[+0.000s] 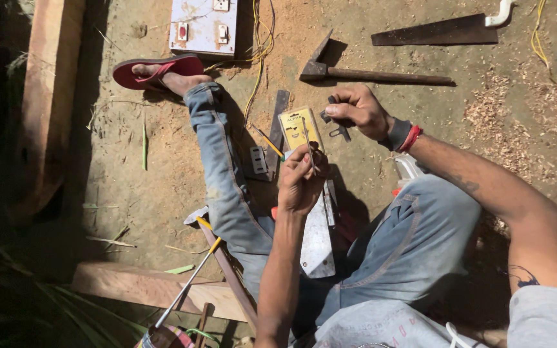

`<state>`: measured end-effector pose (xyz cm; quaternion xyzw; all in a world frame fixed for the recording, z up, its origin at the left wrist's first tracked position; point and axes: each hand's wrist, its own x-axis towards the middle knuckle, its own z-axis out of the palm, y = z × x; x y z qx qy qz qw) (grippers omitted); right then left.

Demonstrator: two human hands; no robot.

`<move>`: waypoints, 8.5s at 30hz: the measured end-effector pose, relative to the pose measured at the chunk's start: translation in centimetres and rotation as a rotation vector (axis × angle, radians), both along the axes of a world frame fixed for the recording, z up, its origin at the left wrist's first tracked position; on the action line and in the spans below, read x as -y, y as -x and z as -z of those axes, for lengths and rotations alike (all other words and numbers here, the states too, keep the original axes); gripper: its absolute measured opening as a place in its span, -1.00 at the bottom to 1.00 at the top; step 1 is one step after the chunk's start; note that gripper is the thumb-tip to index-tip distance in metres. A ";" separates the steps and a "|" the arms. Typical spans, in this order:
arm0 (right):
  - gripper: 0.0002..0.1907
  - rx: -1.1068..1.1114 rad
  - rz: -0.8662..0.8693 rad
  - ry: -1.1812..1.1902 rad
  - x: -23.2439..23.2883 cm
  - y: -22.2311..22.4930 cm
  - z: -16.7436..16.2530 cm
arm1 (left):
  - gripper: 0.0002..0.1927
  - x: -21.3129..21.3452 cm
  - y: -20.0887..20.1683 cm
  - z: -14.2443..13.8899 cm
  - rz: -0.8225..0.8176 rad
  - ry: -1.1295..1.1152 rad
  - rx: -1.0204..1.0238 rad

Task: The person sits on the ground and uses a screwdriver to adjust small metal components on a larger metal plate. They handle several metal pieces, aligning and securing them with the tool.

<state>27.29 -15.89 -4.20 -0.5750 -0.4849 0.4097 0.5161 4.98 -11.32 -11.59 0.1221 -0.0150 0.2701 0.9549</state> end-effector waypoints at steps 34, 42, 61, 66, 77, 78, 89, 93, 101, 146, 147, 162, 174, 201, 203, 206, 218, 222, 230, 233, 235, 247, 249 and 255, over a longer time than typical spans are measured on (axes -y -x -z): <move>-0.61 0.207 -0.185 -0.068 1.0 3.0 -3.6 | -0.58 4.6 0.9 -1.9 0.181 0.065 0.022; -0.63 0.138 -0.150 -0.032 1.2 2.9 -3.8 | -0.63 4.2 3.1 -2.9 -0.213 -0.225 -0.312; -0.69 0.195 -0.167 -0.148 2.1 2.7 -4.0 | -0.65 4.4 2.1 -1.8 -0.042 -0.013 -0.224; -0.69 0.163 -0.148 -0.123 1.6 1.7 -1.9 | -0.65 4.5 1.6 -1.8 0.064 0.080 -0.068; -0.76 0.160 -0.257 -0.089 -0.6 0.3 -0.1 | -0.55 3.7 0.9 -1.6 0.198 0.140 0.115; -0.75 0.091 -0.287 -0.116 -0.6 0.4 0.0 | -0.54 3.7 0.9 -1.5 0.202 0.137 0.128; -0.76 0.098 -0.202 -0.050 -1.0 0.1 1.7 | -0.57 2.8 -0.1 -2.7 -0.032 -0.093 -0.134; -0.76 0.167 -0.239 -0.050 -1.4 0.3 1.4 | -0.70 0.5 -0.9 -3.3 -0.273 -0.164 -0.347; -0.77 0.082 -0.156 -0.007 -1.5 0.8 2.8 | -0.86 -1.1 -2.2 -0.6 -0.448 -0.368 -0.416; -0.65 0.638 0.024 0.179 -0.4 -3.6 5.8 | 0.22 -5.4 -32.1 -16.8 0.193 -0.737 -0.278; -0.65 0.644 0.020 0.191 -0.2 -3.6 5.8 | 0.22 -5.2 -32.5 -17.4 0.201 -0.752 -0.268; -0.62 0.645 0.061 0.073 -2.8 -3.1 5.5 | 0.24 -6.9 -30.8 -16.5 0.169 -0.869 -0.308; -0.56 0.565 0.121 0.177 -4.1 -2.1 3.0 | -0.24 -16.4 -22.9 -14.9 -0.640 -0.532 -0.509; -0.47 0.738 -0.161 -0.105 -3.3 -2.0 5.2 | 0.09 -2.5 -27.0 -12.5 -0.282 -1.949 -0.542; -0.45 0.697 -0.206 -0.532 -4.2 -1.7 4.9 | 0.05 -3.9 -27.1 -14.1 -0.305 -1.653 -0.386; -0.61 0.872 -0.018 -0.229 -5.1 -1.2 4.2 | 0.04 -7.8 -26.1 -16.8 -0.402 -0.979 -0.246; -0.58 0.577 0.032 0.257 -4.5 -0.6 2.7 | -0.03 -15.0 -21.9 -23.2 -1.200 -0.826 -0.053; -0.59 0.621 0.039 0.239 -4.1 -0.5 2.3 | -0.12 -13.7 -21.4 -25.1 -1.247 -0.952 -0.032; -0.62 0.746 -0.026 0.046 -5.2 -1.3 3.1 | 0.09 -8.5 -25.3 -20.1 -1.213 -2.127 -0.360; -0.62 0.799 -0.079 0.016 -4.6 -1.7 3.8 | 0.19 -4.2 -25.8 -14.6 -0.512 -2.595 -0.613; -0.62 0.818 -0.105 0.025 -4.0 -1.9 4.2 | 0.20 -2.7 -25.2 -12.0 -0.351 -2.536 -0.594; -0.63 0.906 -0.200 0.103 -3.7 -2.1 3.6 | 0.12 -0.7 -23.7 -12.1 -0.159 -2.315 -0.672; -0.63 0.933 -0.204 0.092 -3.8 -1.7 3.7 | 0.05 -0.4 -24.0 -12.6 -0.509 -1.853 -0.532; -0.67 1.232 -0.362 -0.218 -3.9 -1.9 3.4 | 0.03 0.8 -24.8 -11.7 -0.432 -2.299 -0.519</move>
